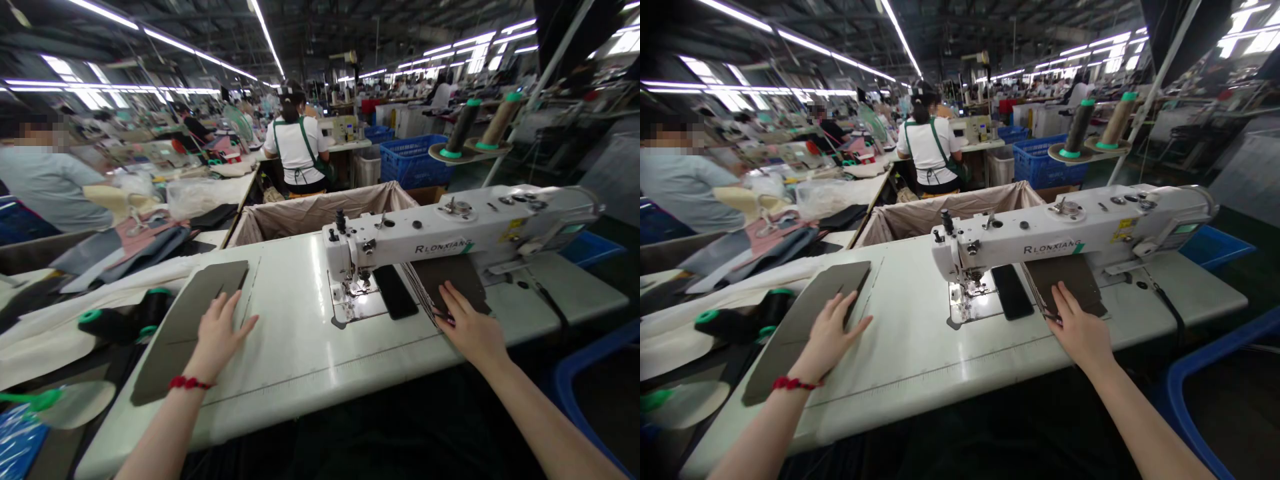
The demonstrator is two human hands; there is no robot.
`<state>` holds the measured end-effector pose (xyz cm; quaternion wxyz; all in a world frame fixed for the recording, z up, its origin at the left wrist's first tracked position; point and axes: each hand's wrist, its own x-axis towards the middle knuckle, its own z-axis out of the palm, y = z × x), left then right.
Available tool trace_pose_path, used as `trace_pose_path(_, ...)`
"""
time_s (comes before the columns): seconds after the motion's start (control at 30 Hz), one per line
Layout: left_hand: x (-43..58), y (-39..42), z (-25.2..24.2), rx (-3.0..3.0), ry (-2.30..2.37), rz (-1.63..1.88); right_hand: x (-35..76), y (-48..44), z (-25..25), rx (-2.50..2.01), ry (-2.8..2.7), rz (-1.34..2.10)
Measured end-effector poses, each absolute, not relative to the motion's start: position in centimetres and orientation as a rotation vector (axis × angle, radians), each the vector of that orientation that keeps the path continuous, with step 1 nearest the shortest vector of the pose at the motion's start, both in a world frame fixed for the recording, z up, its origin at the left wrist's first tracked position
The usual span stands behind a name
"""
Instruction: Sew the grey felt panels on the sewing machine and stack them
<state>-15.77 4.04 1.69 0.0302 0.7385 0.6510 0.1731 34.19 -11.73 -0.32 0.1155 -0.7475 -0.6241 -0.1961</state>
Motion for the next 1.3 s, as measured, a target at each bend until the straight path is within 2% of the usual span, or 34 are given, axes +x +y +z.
trace_pose_path(0.1, -8.2, 0.0, 2.4, 2.140, 1.437, 0.645, 35.0, -12.8, -0.2, -2.048, -1.895, -0.524)
trace_pose_path(0.2, -0.7, -3.8, 2.7, 1.708, 0.965, 0.597, 34.5, -14.8, 1.1, -1.853, -1.950, -0.460)
trace_pose_path(0.33, 6.5, -6.7, 2.8, 1.072, 0.607, 0.583, 29.8, -18.5, 2.3, -1.362, -2.294, -0.208)
trace_pose_path(0.43, 8.9, -7.5, 2.5, 0.923, 0.548, 0.643, 24.8, -20.8, 1.1, -1.054, -2.520, 0.124)
trace_pose_path(0.53, 7.9, -8.2, 1.5, 0.891, 0.623, 0.652, 21.7, -21.7, -0.5, -0.824, -2.521, 0.425)
trace_pose_path(0.7, 0.2, -9.3, -0.5, 1.070, 0.923, 0.772, 22.1, -18.8, -0.4, -0.954, -2.292, 0.826)
trace_pose_path(0.8, -4.0, -9.2, -1.2, 1.518, 1.430, 0.941, 22.8, -14.3, -0.2, -1.238, -2.168, 0.726)
trace_pose_path(0.87, -5.3, -8.9, -1.5, 1.950, 1.674, 0.902, 22.5, -10.9, -0.5, -1.464, -2.181, 0.535)
trace_pose_path(0.97, -5.3, -8.1, -1.8, 2.483, 1.516, 0.546, 21.5, -6.9, -1.3, -1.704, -2.270, 0.269)
trace_pose_path(1.03, -4.7, -7.3, -1.9, 2.634, 1.368, 0.365, 21.0, -5.4, -1.8, -1.787, -2.301, 0.175)
trace_pose_path(1.3, -1.6, -2.4, -0.8, 2.705, 1.291, 0.298, 20.8, -5.1, -3.0, -1.809, -2.304, 0.054)
